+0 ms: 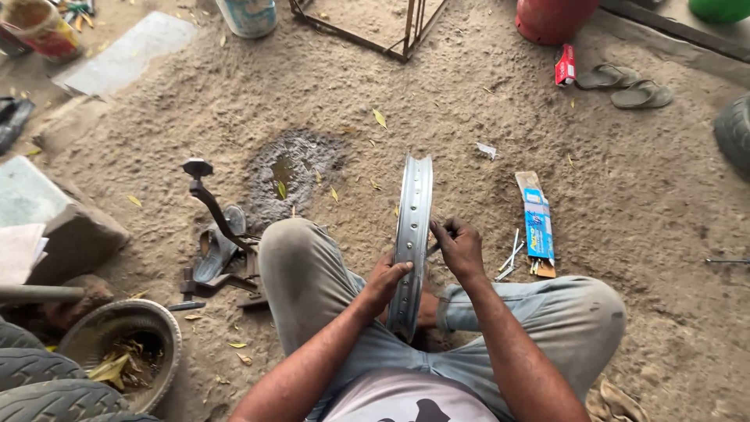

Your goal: The person sits on the ground and uses a metal tool to repeatedly scrape or clean the inner surface of a metal wheel rim. The person holds the rim with one hand and works the tool along the rim's edge with the other, rotating the rim to access different sections.

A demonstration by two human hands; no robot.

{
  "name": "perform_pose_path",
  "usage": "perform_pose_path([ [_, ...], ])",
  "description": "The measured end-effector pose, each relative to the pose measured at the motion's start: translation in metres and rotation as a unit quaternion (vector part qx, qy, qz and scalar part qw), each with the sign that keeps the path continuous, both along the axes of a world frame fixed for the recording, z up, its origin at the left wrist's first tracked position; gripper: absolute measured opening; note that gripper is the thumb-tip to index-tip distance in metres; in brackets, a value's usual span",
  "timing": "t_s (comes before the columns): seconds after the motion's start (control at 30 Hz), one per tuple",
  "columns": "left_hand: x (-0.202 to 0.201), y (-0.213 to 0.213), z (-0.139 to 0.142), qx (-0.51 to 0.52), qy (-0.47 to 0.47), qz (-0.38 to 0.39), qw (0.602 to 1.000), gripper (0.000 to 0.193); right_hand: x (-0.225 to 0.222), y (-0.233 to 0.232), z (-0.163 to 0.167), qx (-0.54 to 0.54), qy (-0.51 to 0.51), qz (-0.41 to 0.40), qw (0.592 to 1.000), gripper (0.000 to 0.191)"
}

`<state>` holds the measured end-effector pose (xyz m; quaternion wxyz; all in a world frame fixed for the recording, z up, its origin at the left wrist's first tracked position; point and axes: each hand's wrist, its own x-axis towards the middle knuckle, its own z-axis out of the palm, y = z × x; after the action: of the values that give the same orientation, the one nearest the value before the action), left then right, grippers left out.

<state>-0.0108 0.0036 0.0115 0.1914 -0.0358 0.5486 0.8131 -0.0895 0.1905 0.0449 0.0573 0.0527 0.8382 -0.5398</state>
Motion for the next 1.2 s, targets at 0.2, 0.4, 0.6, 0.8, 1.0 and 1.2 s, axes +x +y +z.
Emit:
perform_pose_path([
  [0.2,-0.002,0.003,0.000,0.035,0.047,-0.002,0.998,0.038,-0.001,0.003,0.013,0.180,0.091,0.072,0.977,0.032],
  [0.4,-0.003,0.007,-0.012,-0.019,0.084,0.028,0.996,0.032,0.029,0.009,0.023,0.262,0.172,0.079,0.946,0.035],
  [0.6,0.002,0.002,-0.013,-0.174,0.179,0.046,0.967,0.040,0.048,0.011,0.020,0.285,0.137,0.078,0.945,0.043],
  [0.8,0.000,0.003,-0.013,-0.210,0.153,0.020,0.965,0.044,0.064,0.023,0.012,0.332,0.047,0.090,0.938,0.045],
  [1.0,0.001,0.004,-0.013,-0.279,0.175,0.055,0.943,0.050,0.051,0.029,0.016,-0.092,-0.054,0.030,0.994,0.012],
  [1.2,0.023,-0.007,0.006,-0.333,0.155,0.003,0.930,0.055,0.055,0.034,0.036,0.115,-0.007,0.022,0.993,0.015],
])
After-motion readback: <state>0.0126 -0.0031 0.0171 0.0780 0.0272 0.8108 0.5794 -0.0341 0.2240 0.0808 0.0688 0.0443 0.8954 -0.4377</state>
